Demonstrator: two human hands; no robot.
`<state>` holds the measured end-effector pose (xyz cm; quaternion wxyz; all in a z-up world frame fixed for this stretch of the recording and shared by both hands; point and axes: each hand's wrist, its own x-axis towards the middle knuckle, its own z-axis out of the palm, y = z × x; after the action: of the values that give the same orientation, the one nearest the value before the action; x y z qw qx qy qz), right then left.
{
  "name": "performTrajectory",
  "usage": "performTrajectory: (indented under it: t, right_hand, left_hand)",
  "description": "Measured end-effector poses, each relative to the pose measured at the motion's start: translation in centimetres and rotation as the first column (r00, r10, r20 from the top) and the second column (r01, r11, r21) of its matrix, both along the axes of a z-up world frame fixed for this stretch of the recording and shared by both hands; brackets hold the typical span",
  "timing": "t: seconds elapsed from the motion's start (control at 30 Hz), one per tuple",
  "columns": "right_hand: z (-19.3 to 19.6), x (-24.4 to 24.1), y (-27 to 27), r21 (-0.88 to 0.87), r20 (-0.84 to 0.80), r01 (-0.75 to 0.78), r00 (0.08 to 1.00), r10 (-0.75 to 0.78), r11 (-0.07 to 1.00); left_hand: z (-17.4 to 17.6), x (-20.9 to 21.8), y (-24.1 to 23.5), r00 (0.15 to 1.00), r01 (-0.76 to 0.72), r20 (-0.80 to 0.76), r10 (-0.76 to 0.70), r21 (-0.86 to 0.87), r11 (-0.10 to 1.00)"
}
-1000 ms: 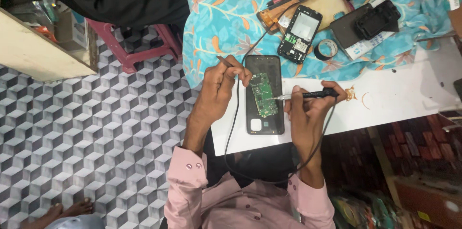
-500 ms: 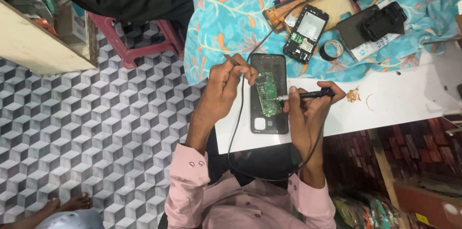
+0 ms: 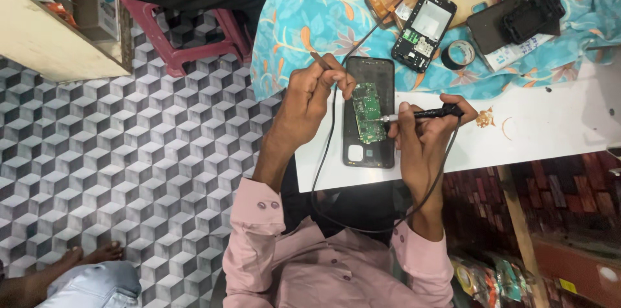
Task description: The person uses a soldering iron and a probe to work on a smartphone motherboard placed on a table. They repeatedly apply heat and test points on the circuit board while another person works nearby.
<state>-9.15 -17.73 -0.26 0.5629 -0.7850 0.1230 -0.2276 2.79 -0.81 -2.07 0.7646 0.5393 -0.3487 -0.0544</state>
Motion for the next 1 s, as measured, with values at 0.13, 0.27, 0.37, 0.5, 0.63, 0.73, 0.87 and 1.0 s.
performTrajectory:
  t: [0.13,0.27,0.37,0.5,0.63,0.73,0.87,1.0]
  right_hand:
    - [-0.22,-0.18,-0.15,-0.025,-0.030,0.021,0.999,-0.022,0.999]
    - [0.25,-0.02,-0.24,-0.126,-0.050,0.002,0.999,-0.009,0.992]
    - [0.23,0.06,0.00,-0.108,-0.004,0.009,1.000,-0.009,0.994]
    - [-0.02,0.05,0.01,0.024,0.018,0.006,1.000,-0.007,1.000]
    - [-0.31,0.01,-0.38,-0.050,-0.042,0.004,0.999,-0.006,0.999]
    - [-0.48,-0.10,-0.54,0.025,-0.014,-0.016,1.000,0.017,1.000]
    - [-0.51,-0.03,-0.44,0.042,-0.022,-0.017,1.000,0.018,0.999]
    - [-0.53,-0.27,-0.20,0.045,0.045,-0.034,0.998,0.032,0.998]
  left_hand:
    - [-0.17,-0.09,-0.05,0.999,-0.031,0.041,0.030,0.026,0.999]
    - [-0.06,0.00,-0.04,1.000,-0.013,0.019,0.013,0.009,1.000]
    - [-0.28,-0.08,-0.08,0.998,-0.040,0.041,0.038,0.034,0.999]
    - [-0.57,0.06,-0.15,0.997,-0.053,0.059,0.051,0.036,0.998]
    - [-0.69,0.18,-0.21,1.000,-0.008,0.012,0.008,-0.011,1.000]
    - [-0.70,0.00,-0.28,1.000,-0.009,0.016,0.009,-0.017,1.000]
    - [-0.56,0.13,-0.23,0.999,-0.021,0.035,0.021,-0.005,1.000]
    - [-0.79,0.01,-0.11,0.999,-0.016,0.039,0.017,-0.023,1.000]
